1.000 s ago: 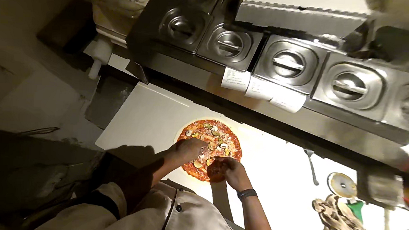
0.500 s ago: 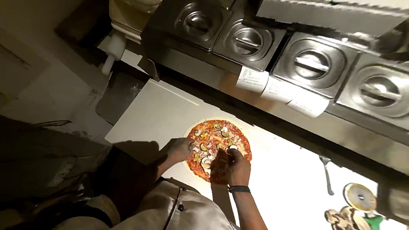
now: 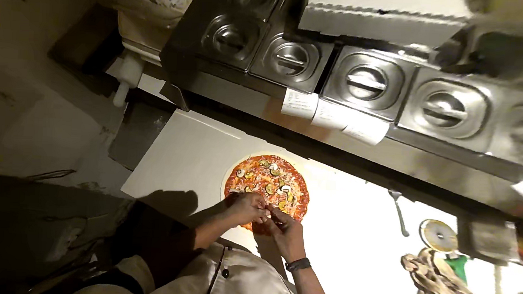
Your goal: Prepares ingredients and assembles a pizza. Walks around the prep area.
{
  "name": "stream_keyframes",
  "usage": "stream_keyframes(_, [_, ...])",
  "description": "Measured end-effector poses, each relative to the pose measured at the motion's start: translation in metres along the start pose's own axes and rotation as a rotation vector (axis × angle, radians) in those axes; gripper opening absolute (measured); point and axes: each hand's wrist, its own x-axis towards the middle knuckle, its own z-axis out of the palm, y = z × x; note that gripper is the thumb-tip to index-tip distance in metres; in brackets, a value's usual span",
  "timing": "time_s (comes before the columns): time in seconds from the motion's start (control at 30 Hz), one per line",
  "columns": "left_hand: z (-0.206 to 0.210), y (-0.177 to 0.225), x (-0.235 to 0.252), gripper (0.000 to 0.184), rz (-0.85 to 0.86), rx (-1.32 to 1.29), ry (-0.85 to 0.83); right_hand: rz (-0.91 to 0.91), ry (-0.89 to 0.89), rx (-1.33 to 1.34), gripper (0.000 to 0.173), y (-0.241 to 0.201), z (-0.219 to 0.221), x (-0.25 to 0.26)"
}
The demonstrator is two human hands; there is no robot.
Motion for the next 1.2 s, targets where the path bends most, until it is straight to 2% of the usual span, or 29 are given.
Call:
stream_keyframes(0.13, [0.004, -0.003, 0.009, 0.03, -0.035, -0.247, -0.063, 0.065, -0.035, 0.014, 0.02, -0.001, -0.018, 0.009])
stream_keyframes(0.2, [0.001, -0.009, 0.01, 0.031, -0.063, -0.369, -0.101, 0.095, -0.111, 0.072, 0.02, 0.003, -0.028, 0.015])
stream_keyframes(0.27, [0.0, -0.014, 0.012, 0.032, -0.083, -0.393, -0.096, 0.116, -0.112, 0.085, 0.02, 0.005, -0.035, 0.023])
stream_keyframes(0.33, [0.004, -0.017, 0.011, 0.03, -0.09, -0.275, -0.046, 0.113, -0.037, 0.014, 0.018, -0.001, -0.038, 0.038])
stream_keyframes(0.43, [0.014, -0.02, 0.009, 0.023, -0.005, 0.106, -0.007, 0.069, -0.023, -0.073, 0.026, -0.014, -0.029, 0.072])
stream_keyframes(0.53, [0.016, -0.005, 0.004, 0.029, 0.088, 0.418, -0.03, 0.01, -0.014, -0.226, 0.035, -0.016, -0.009, 0.114])
stream_keyframes(0.63, [0.013, 0.018, -0.009, 0.031, 0.122, 0.515, 0.028, -0.002, -0.026, -0.357, 0.026, -0.019, -0.005, 0.129])
stream_keyframes(0.7, [0.008, 0.037, -0.018, 0.031, 0.134, 0.513, 0.134, 0.025, -0.087, -0.405, 0.022, -0.034, -0.016, 0.118])
stream_keyframes(0.77, [0.001, 0.064, -0.015, 0.031, 0.218, 0.48, 0.233, 0.14, -0.251, -0.567, 0.03, -0.056, -0.034, 0.098])
stream_keyframes(0.8, [-0.002, 0.083, -0.01, 0.032, 0.274, 0.485, 0.27, 0.172, -0.266, -0.629, 0.033, -0.062, -0.041, 0.086])
stream_keyframes(0.9, [-0.01, 0.167, 0.025, 0.035, 0.454, 0.602, 0.37, 0.088, -0.105, -0.532, 0.031, -0.06, -0.062, 0.068])
stream_keyframes(1.0, [-0.014, 0.253, 0.097, 0.04, 0.617, 0.752, 0.495, -0.004, 0.02, -0.416, 0.032, -0.07, -0.085, 0.07])
stream_keyframes(1.1, [-0.008, 0.307, 0.164, 0.052, 0.501, 0.958, 0.549, -0.084, 0.151, -0.348, 0.029, -0.086, -0.109, 0.074])
stream_keyframes(1.2, [-0.007, 0.329, 0.193, 0.053, 0.377, 1.007, 0.449, -0.132, 0.452, -0.282, 0.023, -0.093, -0.152, 0.077])
